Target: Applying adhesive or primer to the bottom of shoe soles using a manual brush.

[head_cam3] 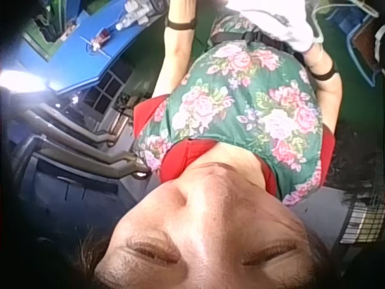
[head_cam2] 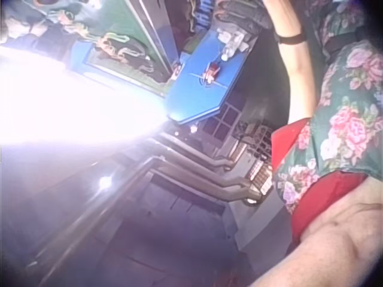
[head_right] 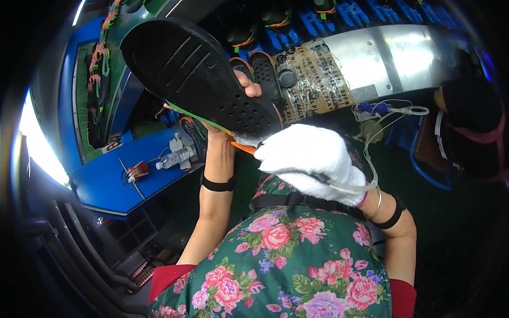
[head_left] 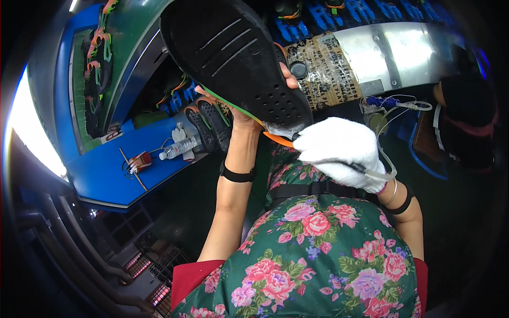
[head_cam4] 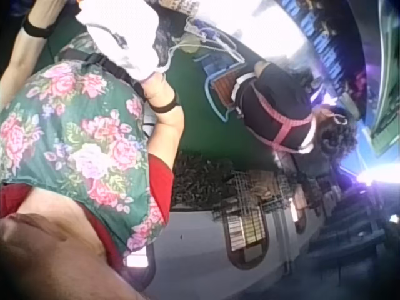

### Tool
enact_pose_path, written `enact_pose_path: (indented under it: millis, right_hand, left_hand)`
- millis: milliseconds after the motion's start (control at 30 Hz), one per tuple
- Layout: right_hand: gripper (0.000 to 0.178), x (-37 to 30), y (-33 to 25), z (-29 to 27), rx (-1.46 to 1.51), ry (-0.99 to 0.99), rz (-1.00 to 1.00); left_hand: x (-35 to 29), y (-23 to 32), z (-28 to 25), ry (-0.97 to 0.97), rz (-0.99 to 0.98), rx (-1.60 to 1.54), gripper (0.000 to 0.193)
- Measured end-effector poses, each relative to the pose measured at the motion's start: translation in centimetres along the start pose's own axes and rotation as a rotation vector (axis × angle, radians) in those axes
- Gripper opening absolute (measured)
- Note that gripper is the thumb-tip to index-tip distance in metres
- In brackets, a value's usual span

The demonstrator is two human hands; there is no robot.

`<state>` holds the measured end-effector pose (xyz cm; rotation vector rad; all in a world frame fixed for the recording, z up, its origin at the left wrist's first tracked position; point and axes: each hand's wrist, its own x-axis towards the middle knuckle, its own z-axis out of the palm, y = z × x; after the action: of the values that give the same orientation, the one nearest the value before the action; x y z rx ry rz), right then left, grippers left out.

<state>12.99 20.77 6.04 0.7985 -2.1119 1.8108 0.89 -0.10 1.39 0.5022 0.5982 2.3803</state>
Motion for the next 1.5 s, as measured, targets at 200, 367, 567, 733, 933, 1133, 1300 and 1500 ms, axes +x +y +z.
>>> enact_pose_path:
  millis: [200,367,567,733,933,1133,1300,1500]
  right_hand:
    - [0.017,0.0,-0.1,-0.1,0.089,0.032,0.099]
    - [0.023,-0.1,0.1,-0.7,0.080,0.023,0.107]
    - [0.028,-0.3,-0.8,0.1,-0.046,-0.043,0.010]
    - [0.021,0.5,-1.9,0.4,-0.047,0.039,0.016]
    - [0.020,-0.2,-1.4,-0.1,-0.022,0.140,0.154]
    - [0.026,-0.6,-1.9,0.0,-0.113,0.048,0.071]
    - [0.024,-0.6,-1.4,-0.5,0.017,0.118,0.118]
    - [0.022,-1.1,-1.5,-0.7,-0.131,0.174,0.119]
  left_hand:
    - [0.3,-0.6,0.2,0.099,0.079,-0.040,0.138]
    - [0.9,-0.2,0.2,0.060,0.075,-0.070,0.140]
    - [1.0,0.5,-0.2,0.016,-0.011,-0.058,0.102]
    - [1.6,0.1,-0.8,0.014,0.002,-0.071,0.113]
    - [2.0,-0.2,-0.8,-0.007,0.027,-0.048,0.113]
    - [2.4,-0.4,0.6,0.045,-0.001,-0.059,0.093]
    - [2.5,-0.4,0.9,0.031,0.028,-0.020,0.075]
    - [2.8,-0.1,1.6,0.008,-0.003,0.014,0.067]
